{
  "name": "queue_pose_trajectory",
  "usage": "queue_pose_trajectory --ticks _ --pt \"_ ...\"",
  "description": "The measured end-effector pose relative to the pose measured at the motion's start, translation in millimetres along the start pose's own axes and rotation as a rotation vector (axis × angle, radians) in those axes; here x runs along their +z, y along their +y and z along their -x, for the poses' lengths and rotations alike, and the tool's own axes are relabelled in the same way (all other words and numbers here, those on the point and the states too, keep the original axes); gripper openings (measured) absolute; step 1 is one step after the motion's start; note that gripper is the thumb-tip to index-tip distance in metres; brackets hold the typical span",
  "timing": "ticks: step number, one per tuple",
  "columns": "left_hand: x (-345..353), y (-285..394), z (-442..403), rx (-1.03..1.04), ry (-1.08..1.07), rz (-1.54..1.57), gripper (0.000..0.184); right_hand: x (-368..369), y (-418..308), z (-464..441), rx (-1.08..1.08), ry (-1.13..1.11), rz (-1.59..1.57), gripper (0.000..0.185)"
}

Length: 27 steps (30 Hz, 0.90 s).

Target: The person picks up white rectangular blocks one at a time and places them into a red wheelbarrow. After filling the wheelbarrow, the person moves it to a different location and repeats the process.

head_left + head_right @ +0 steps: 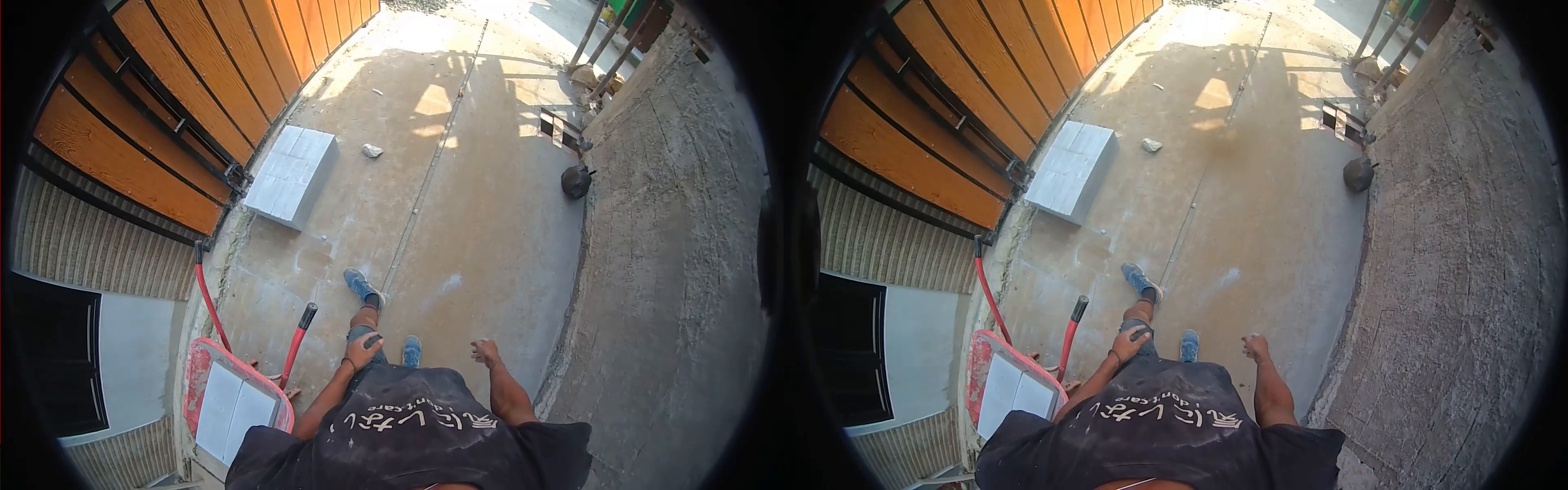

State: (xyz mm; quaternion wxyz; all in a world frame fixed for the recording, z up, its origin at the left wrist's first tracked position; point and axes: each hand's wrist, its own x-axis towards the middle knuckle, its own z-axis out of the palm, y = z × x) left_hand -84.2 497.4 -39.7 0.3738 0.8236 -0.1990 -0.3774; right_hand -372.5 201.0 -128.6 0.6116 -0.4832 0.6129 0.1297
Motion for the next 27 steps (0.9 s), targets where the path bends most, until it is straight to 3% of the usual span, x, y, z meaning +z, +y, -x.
queue_pose_trajectory --ticks 4,6,8,11,13,14,16,20,22,25,27 --pt "-19 -4 -81 -0.091 -0.021 0.128 0.053 71 -111 -48 -0.057 -0.152 0.263 0.029" --pt "-45 -2 -136 -0.029 0.012 0.230 0.053 103 -168 -61 -0.073 -0.197 0.398 0.032" --pt "-79 -3 -182 -0.055 0.055 0.369 0.052 129 -226 -84 -0.227 -0.254 0.625 0.038" --pt "-149 6 -242 -0.198 0.101 0.214 0.051 156 -343 -115 -0.311 -0.309 0.832 0.044" --pt "-186 -2 -269 -0.289 0.281 0.306 0.050 177 -419 -136 -0.462 -0.288 0.918 0.045" --pt "-199 -9 -276 -0.315 0.299 0.319 0.050 181 -452 -153 -0.556 -0.246 0.949 0.045" --pt "-231 -25 -287 -0.354 0.532 0.370 0.050 202 -525 -169 -0.618 -0.169 0.984 0.043" --pt "-261 -54 -272 -0.604 0.671 0.211 0.048 247 -651 -210 -0.730 -0.095 1.244 0.043" --pt "-270 -45 -256 -0.680 0.741 0.313 0.048 274 -702 -240 -0.742 -0.095 1.326 0.041" --pt "-241 -71 -249 -0.886 0.676 0.231 0.049 331 -779 -290 -0.800 -0.135 1.379 0.037" --pt "-215 -67 -248 -0.995 0.617 0.325 0.049 376 -823 -331 -0.755 -0.139 1.442 0.044"
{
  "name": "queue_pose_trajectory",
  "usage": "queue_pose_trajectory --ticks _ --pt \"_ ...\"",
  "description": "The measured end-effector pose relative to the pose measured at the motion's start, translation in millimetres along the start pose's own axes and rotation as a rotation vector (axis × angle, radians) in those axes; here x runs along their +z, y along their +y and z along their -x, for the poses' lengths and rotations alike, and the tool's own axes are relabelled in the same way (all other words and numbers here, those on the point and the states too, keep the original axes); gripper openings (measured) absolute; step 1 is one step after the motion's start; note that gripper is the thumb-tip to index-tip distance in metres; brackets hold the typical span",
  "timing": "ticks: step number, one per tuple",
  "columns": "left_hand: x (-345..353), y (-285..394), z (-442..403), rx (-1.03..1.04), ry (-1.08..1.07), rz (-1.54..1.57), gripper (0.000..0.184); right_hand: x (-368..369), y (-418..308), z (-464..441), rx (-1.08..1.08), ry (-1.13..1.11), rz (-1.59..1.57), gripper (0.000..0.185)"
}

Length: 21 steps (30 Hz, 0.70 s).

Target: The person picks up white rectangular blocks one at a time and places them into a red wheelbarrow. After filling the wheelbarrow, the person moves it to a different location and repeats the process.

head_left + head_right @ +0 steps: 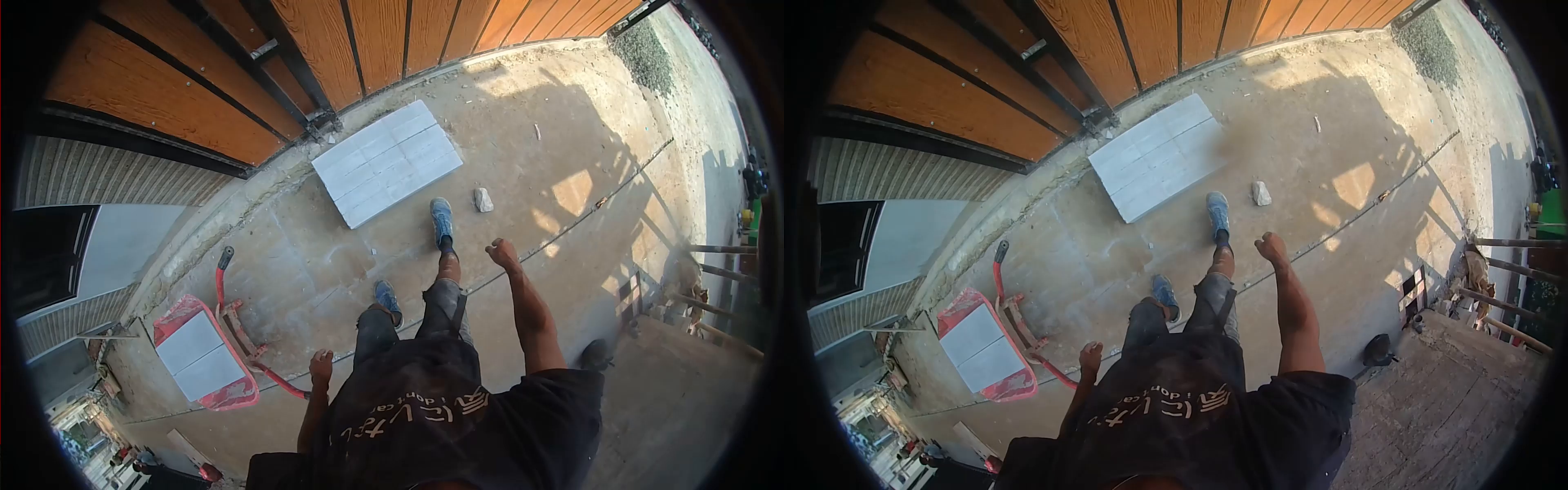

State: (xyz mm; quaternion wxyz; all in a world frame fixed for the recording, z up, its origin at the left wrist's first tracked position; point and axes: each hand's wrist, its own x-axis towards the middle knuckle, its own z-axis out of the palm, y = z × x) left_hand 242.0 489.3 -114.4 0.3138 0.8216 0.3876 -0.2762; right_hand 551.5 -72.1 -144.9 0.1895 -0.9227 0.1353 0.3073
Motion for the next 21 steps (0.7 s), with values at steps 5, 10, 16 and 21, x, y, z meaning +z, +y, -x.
queue_pose_trajectory --ticks 5,10,16,21 --pt "45 50 57 -0.145 -0.192 0.150 0.038 -6 -25 -187 -0.124 0.048 -0.022 0.040" --pt "104 79 106 -0.225 -0.595 -0.332 0.030 -11 -42 -359 -0.110 -0.195 0.075 0.059" --pt "101 203 123 -0.954 -0.029 0.486 0.068 39 -30 -503 -0.089 -0.138 -0.124 0.072" --pt "120 227 95 -0.981 0.000 0.477 0.066 56 -40 -558 0.019 -0.040 -0.134 0.094"
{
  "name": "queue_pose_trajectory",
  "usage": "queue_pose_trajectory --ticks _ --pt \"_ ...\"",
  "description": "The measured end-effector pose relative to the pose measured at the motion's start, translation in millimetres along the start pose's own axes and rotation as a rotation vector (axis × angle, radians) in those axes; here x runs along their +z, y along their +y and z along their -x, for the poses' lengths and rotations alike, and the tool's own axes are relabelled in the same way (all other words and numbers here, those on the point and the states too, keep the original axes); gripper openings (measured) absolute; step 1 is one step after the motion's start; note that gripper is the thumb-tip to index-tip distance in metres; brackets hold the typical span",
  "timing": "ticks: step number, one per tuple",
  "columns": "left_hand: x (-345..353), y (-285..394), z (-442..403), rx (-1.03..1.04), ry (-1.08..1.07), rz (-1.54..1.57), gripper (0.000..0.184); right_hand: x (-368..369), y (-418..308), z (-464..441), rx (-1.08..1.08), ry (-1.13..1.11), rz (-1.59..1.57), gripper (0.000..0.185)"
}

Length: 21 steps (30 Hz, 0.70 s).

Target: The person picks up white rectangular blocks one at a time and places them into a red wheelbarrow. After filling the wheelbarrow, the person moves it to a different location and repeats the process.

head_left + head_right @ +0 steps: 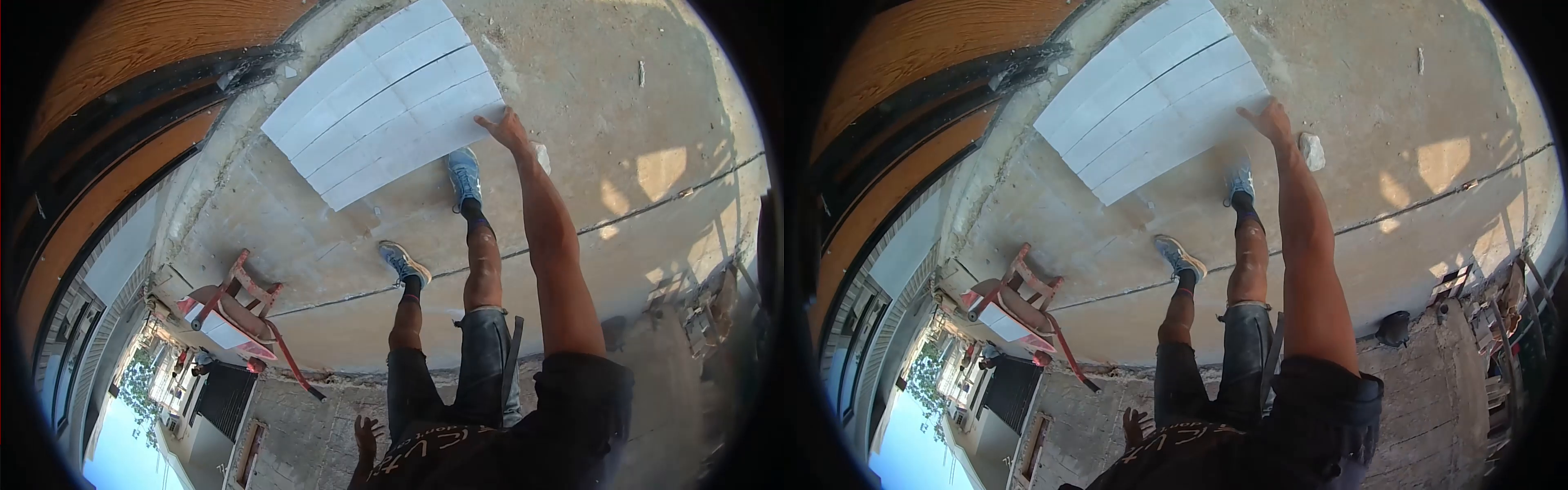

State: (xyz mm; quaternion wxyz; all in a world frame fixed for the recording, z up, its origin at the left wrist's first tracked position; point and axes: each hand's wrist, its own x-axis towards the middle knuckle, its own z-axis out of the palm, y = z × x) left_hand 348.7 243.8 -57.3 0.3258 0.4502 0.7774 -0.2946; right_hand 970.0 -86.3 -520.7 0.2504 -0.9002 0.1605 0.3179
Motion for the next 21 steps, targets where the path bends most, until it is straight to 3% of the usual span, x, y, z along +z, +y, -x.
queue_pose_trajectory --ticks 2,6,14,17,19,20,21 --pt "3 -8 1 -0.030 -0.079 0.036 0.064 6 2 0 0.009 -0.012 0.034 0.100" --pt "-12 -2 39 -0.150 -0.042 -0.008 0.064 17 6 25 0.057 -0.086 0.027 0.103" --pt "12 30 41 -0.059 -0.085 -0.016 0.061 36 40 51 0.035 -0.131 -0.090 0.104" --pt "14 30 36 -0.050 -0.086 -0.019 0.059 19 31 22 0.158 -0.083 -0.151 0.098" --pt "15 24 31 -0.049 -0.069 -0.007 0.058 11 34 -6 0.416 -0.032 -0.202 0.076" --pt "17 20 32 -0.060 -0.081 -0.020 0.058 17 50 -14 0.414 -0.047 -0.202 0.076" --pt "18 17 33 -0.071 -0.093 -0.032 0.058 23 70 -23 0.255 -0.169 -0.464 0.067"
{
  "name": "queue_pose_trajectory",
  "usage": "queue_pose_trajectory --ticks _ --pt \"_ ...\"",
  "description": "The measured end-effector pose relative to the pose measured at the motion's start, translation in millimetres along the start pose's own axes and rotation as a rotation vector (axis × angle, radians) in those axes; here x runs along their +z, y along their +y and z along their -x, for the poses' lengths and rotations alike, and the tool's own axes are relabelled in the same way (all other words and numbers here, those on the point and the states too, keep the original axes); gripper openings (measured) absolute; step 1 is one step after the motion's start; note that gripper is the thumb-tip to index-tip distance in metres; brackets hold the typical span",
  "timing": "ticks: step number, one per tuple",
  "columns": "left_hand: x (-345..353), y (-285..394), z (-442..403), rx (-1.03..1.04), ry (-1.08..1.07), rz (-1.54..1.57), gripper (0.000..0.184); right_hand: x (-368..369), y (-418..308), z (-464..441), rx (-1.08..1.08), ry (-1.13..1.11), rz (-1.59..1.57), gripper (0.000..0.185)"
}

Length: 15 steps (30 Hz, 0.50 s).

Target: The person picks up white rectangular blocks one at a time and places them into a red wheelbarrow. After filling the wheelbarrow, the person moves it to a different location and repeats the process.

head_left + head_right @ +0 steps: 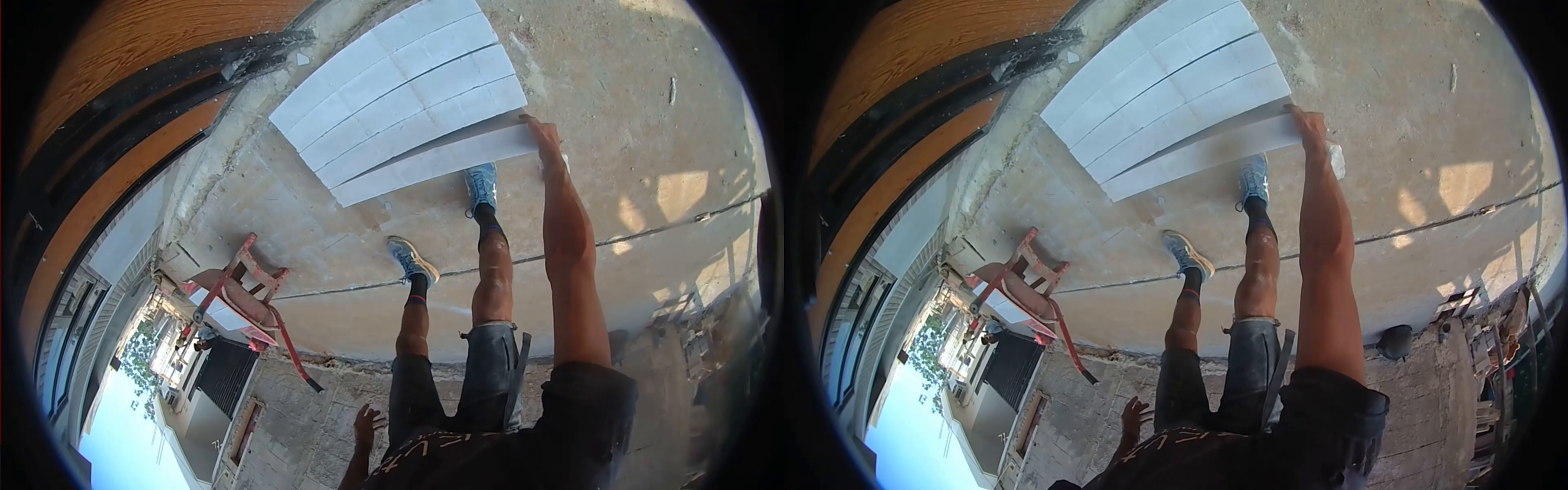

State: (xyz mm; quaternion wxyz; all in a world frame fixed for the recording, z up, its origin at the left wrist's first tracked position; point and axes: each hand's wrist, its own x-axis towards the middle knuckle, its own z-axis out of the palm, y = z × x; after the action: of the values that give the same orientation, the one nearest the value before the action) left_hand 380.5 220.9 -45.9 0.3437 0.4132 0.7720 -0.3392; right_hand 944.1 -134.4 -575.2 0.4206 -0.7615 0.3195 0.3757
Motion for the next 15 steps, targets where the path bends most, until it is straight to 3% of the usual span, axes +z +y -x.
queue_pose_trajectory --ticks 1,2,4,8,10,12,13,14,15 --pt "1 -1 3 -0.008 0.012 0.005 0.058 4 11 -7 -0.141 -0.187 -0.229 0.059" --pt "2 -2 6 -0.014 0.014 0.023 0.056 8 1 -2 -0.136 -0.201 -0.229 0.059" --pt "-1 -1 12 -0.027 0.029 0.047 0.053 12 -19 8 0.394 -0.257 -0.211 0.047" --pt "5 -5 -1 -0.033 0.010 -0.014 0.052 16 -14 24 0.193 -0.248 -0.348 0.048" --pt "5 -3 -9 -0.019 0.017 -0.011 0.054 16 -10 50 0.219 -0.234 -0.439 0.054" --pt "18 33 -16 -0.027 0.078 0.050 0.047 31 -12 76 0.403 -0.055 -0.461 0.061" --pt "20 44 -34 -0.002 0.019 0.207 0.047 31 -5 104 0.301 -0.114 -0.416 0.058" --pt "28 60 -53 0.022 -0.039 0.365 0.047 36 -28 135 0.427 -0.011 -0.494 0.067" --pt "52 109 -48 0.104 -0.001 0.213 0.047 43 -44 176 0.402 0.019 -0.497 0.068"
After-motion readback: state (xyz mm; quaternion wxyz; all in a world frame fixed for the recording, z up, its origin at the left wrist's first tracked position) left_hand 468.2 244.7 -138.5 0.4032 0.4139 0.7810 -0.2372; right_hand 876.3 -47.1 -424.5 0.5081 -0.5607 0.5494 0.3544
